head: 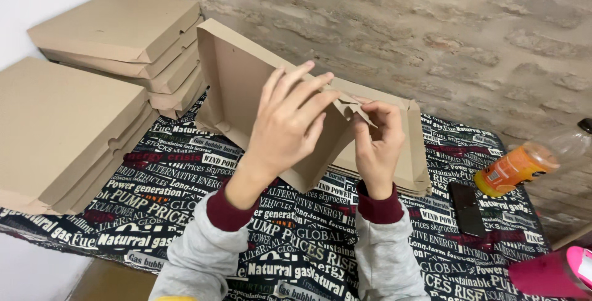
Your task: The person repeatedly picks up flat cardboard pizza boxes from a stack, folds them into a three-dimensional shape by tucking the side flaps, and places them on a separate stack. The process is repeated for multiple boxes throughout the clip.
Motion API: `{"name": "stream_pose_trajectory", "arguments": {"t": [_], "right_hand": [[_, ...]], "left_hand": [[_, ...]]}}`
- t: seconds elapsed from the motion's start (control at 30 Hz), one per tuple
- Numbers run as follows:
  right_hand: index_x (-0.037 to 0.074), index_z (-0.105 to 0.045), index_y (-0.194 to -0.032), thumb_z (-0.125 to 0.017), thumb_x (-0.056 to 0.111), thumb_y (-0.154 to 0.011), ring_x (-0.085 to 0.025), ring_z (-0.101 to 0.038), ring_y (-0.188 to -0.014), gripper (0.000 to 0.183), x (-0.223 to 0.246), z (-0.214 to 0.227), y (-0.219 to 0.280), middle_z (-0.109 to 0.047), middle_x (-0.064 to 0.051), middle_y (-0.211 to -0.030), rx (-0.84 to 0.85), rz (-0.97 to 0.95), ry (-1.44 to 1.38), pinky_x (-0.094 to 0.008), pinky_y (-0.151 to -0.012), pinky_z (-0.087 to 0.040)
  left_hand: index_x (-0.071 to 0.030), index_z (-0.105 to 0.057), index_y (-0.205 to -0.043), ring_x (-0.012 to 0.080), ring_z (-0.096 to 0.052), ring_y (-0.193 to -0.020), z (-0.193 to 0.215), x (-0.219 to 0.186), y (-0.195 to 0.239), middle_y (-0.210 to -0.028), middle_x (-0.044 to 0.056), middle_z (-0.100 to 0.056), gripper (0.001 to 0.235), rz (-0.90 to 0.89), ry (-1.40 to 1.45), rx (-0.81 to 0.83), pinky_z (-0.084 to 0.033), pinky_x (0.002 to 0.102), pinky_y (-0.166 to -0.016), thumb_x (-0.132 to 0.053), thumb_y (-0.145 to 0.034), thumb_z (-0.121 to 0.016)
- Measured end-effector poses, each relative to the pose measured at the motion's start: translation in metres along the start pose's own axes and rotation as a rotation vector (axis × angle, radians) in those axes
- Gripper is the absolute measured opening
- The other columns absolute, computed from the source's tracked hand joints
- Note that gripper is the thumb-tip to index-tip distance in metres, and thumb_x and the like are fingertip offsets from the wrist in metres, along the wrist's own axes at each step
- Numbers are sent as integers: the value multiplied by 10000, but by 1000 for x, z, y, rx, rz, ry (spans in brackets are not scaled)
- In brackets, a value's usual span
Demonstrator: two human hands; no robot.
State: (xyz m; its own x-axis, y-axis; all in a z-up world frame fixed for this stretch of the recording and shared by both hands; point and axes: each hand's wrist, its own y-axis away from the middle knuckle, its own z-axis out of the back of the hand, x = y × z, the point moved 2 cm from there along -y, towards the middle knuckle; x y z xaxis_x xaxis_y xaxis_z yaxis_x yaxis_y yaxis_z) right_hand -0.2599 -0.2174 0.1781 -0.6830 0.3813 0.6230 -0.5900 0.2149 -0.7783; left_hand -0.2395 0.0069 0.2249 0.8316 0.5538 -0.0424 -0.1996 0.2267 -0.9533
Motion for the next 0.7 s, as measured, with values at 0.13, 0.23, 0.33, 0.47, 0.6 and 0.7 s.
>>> {"name": "stream_pose_trajectory", "arguments": {"t": [0.13,0.23,0.33,0.47,0.6,0.7], "right_hand": [[3,-672,-1323,-696,-95,-1213,-326,-845,-1325,149,8,-1,0,-885,-249,-1351,75,65,33,-460,-992,-708],[-5,-702,-1316,-707,-134,-1184,-401,-872,-1346,184,1,3,2,-891,-289,-1360,126,89,47,-510,-1047,-709],[-21,-714,-1305,-738,-116,-1186,-416,-868,-1365,155,-4,5,4,-898,-289,-1359,128,90,45,-517,-1087,-708],[-9,-760,-1315,-780,-49,-1198,-372,-880,-1322,126,-9,5,6,-925,-265,-1333,133,106,35,-460,-1033,-705],[-12,-773,-1309,-794,-36,-1185,-363,-903,-1280,128,15,-4,4,-940,-255,-1307,142,118,13,-443,-1013,-715],[-1,-818,-1297,-877,-84,-1087,-376,-934,-1189,233,6,-1,7,-930,-229,-1231,147,141,94,-485,-993,-745]], "left_hand": [[-227,-889,-1427,331,-730,-1565,-28,13,10,-1491,40,-872,368,-93,-12,14,-366,728,-1432,-93,-1084,-914],[-274,-878,-1456,275,-785,-1472,-30,22,16,-1462,9,-878,384,-114,3,75,-399,708,-1425,-235,-1082,-958],[-294,-882,-1480,255,-801,-1453,-12,15,10,-1480,9,-893,268,-76,31,159,-494,596,-1364,-319,-1224,-807],[-275,-888,-1474,226,-803,-1405,3,18,7,-1455,-20,-903,279,-71,24,151,-527,513,-1297,-370,-1219,-828],[-291,-915,-1401,215,-818,-1357,15,30,8,-1394,-36,-921,211,-64,47,195,-553,468,-1225,-297,-1220,-808],[-289,-932,-1302,220,-839,-1286,20,19,4,-1313,-20,-935,160,-80,35,172,-579,451,-1162,-383,-1232,-824]]}}
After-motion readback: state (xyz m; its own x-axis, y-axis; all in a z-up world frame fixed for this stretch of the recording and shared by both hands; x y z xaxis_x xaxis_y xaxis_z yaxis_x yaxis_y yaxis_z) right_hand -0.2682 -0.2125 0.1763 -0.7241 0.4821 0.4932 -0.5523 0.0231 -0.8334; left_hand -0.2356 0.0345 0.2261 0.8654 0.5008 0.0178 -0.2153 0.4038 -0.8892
